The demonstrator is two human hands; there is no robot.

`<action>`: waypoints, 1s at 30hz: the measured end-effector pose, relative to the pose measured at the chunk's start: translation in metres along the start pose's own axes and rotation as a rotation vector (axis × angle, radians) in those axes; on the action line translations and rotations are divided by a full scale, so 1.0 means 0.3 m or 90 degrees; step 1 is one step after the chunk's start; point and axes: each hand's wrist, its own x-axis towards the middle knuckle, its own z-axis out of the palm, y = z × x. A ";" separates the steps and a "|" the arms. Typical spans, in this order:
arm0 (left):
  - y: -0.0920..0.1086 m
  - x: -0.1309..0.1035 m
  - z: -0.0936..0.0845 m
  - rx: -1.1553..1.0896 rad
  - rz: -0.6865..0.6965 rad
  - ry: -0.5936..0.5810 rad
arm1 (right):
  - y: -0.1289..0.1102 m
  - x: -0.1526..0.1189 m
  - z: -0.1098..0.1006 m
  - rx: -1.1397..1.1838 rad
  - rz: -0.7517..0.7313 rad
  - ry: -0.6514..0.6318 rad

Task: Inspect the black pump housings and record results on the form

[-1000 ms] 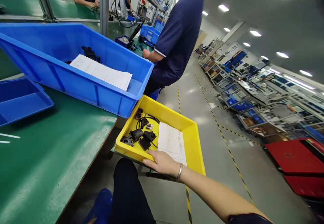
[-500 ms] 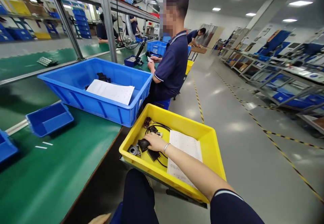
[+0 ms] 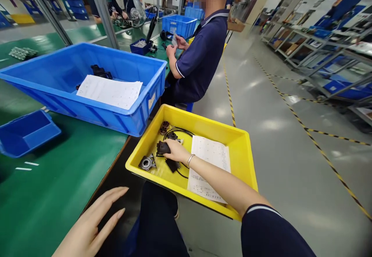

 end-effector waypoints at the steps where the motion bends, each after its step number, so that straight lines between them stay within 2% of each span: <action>1: 0.013 0.030 0.000 0.000 0.006 0.004 | 0.009 -0.006 -0.011 0.029 0.017 0.009; 4: 0.045 0.131 0.007 -0.023 0.013 0.008 | 0.031 -0.029 -0.034 0.109 0.054 0.021; 8: 0.090 0.282 0.048 -0.112 0.016 -0.027 | 0.031 -0.057 -0.043 0.183 0.069 0.034; 11: 0.118 0.383 0.118 -0.151 0.039 -0.051 | 0.005 -0.068 -0.047 0.219 0.049 0.042; 15: 0.129 0.489 0.236 -0.168 0.026 -0.002 | -0.049 -0.087 -0.062 0.287 0.013 0.048; 18: 0.129 0.546 0.277 -0.176 0.013 0.009 | -0.092 -0.104 -0.078 0.370 -0.002 0.027; 21: 0.145 0.571 0.244 -0.186 0.027 -0.005 | -0.136 -0.110 -0.094 0.442 -0.033 -0.022; 24: 0.194 0.548 0.158 -0.190 0.024 0.016 | -0.166 -0.090 -0.100 0.469 -0.061 -0.056; 26: 0.235 0.499 0.088 -0.187 -0.013 0.083 | -0.171 -0.063 -0.089 0.451 -0.070 -0.061; 28: 0.251 0.418 0.017 -0.177 -0.070 0.176 | -0.165 -0.033 -0.060 0.403 -0.074 -0.064; 30: 0.208 0.307 -0.048 -0.146 -0.118 0.264 | -0.160 -0.010 -0.012 0.330 -0.089 -0.079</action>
